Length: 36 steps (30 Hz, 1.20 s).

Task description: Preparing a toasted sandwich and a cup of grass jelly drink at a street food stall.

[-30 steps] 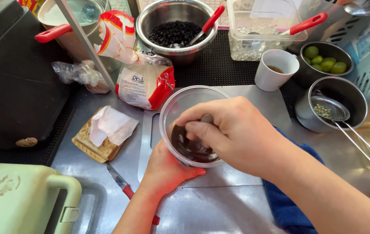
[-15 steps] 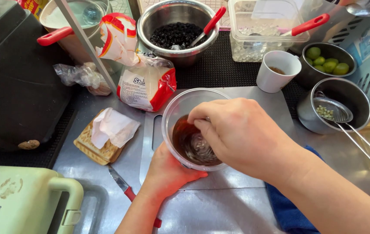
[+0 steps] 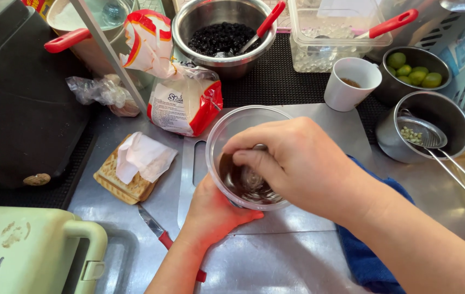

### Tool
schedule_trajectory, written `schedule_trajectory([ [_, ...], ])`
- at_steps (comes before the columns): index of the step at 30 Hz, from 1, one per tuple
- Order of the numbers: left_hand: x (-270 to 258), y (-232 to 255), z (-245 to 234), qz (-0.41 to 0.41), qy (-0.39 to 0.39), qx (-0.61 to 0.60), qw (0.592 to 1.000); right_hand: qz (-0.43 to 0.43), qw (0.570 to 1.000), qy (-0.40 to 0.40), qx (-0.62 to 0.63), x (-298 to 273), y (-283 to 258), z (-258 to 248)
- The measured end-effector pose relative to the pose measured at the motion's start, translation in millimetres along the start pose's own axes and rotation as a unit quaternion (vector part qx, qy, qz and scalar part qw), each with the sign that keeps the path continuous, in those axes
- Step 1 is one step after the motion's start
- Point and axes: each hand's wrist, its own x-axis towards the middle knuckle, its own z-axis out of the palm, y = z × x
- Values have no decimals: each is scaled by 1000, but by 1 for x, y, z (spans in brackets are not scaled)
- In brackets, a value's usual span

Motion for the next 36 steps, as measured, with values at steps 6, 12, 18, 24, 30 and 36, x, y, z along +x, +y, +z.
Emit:
schedule_trajectory([
  [6,0,10,-1,13,7,12,1000,-34,997,33,-64,0,-1,0],
  [12,-1,1,0,7,-1,-19,1000,42,999,3,33,0,-9,-2],
  [18,-1,-1,-1,47,-10,-25,999,33,999,30,-9,-3,0,1],
  [24,-5,0,0,91,-15,-79,993,-26,996,44,-79,-3,-9,-1],
  [30,-1,21,4,164,10,-134,977,-50,996,42,-58,-3,-7,-1],
  [36,19,29,-9,178,-26,-162,970,4,1000,20,8,0,3,-6],
])
